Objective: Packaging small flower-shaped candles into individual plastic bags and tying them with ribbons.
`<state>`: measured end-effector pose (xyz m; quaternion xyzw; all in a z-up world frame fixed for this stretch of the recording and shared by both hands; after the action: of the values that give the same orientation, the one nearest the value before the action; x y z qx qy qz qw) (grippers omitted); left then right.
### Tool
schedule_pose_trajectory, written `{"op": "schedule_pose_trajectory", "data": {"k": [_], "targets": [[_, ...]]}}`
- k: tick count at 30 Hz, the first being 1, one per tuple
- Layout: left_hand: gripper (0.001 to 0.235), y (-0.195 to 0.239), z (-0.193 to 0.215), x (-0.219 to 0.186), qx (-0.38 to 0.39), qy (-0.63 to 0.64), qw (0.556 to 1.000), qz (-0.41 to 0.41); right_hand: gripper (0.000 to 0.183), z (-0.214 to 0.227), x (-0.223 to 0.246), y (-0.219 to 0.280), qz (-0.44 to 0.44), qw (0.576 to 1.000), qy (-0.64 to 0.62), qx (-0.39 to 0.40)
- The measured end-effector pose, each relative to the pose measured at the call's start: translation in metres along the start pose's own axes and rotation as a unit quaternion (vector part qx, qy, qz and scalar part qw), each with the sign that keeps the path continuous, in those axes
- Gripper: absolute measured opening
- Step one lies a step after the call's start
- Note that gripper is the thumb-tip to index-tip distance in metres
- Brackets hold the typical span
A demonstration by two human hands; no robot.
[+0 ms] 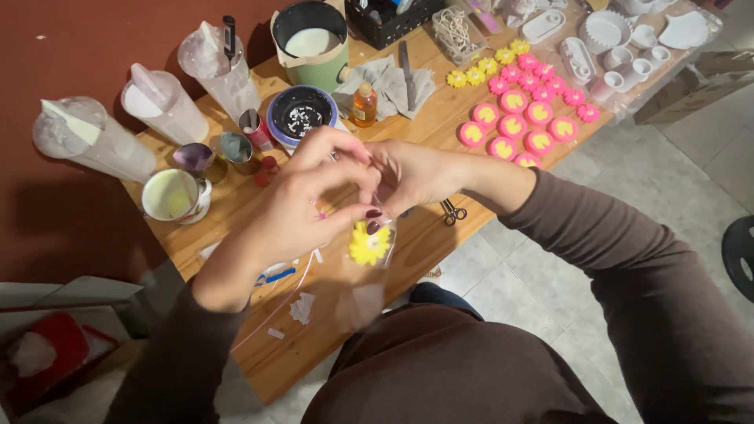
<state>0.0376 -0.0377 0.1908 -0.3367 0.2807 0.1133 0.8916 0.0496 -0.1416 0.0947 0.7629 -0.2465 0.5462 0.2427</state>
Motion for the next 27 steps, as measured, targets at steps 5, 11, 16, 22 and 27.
{"op": "schedule_pose_trajectory", "data": {"k": [5,11,16,22,27], "targets": [[0.057,0.076,-0.041,0.084,-0.06,0.287,0.931,0.219,0.043,0.021,0.018,0.005,-0.01,0.996,0.057,-0.074],[0.041,0.093,-0.105,0.103,-0.142,0.503,0.821,0.23,0.028,0.021,0.052,-0.002,-0.038,0.959,0.252,-0.121],[0.043,0.077,-0.082,0.093,-0.242,0.364,0.858,0.27,0.015,0.006,0.089,-0.004,-0.091,0.89,0.426,-0.138],[0.044,0.062,-0.052,0.072,-0.284,0.32,0.885,0.183,0.023,-0.021,0.109,-0.001,-0.013,0.87,0.492,-0.018],[0.047,0.057,-0.047,0.07,-0.266,0.334,0.879,0.211,0.033,-0.049,0.128,0.019,0.142,0.845,0.512,0.064]]}}
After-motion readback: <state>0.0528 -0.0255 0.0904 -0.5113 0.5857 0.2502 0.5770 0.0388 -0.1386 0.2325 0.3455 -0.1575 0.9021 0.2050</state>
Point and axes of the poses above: each hand's wrist, its own y-axis away from the middle knuckle, its own z-axis out of the back of the hand, x = y × z, the point moved 9 cm from there along -y, towards the middle knuckle, and after that the axes turned 8 degrees about -y, right-handed, at the moved point
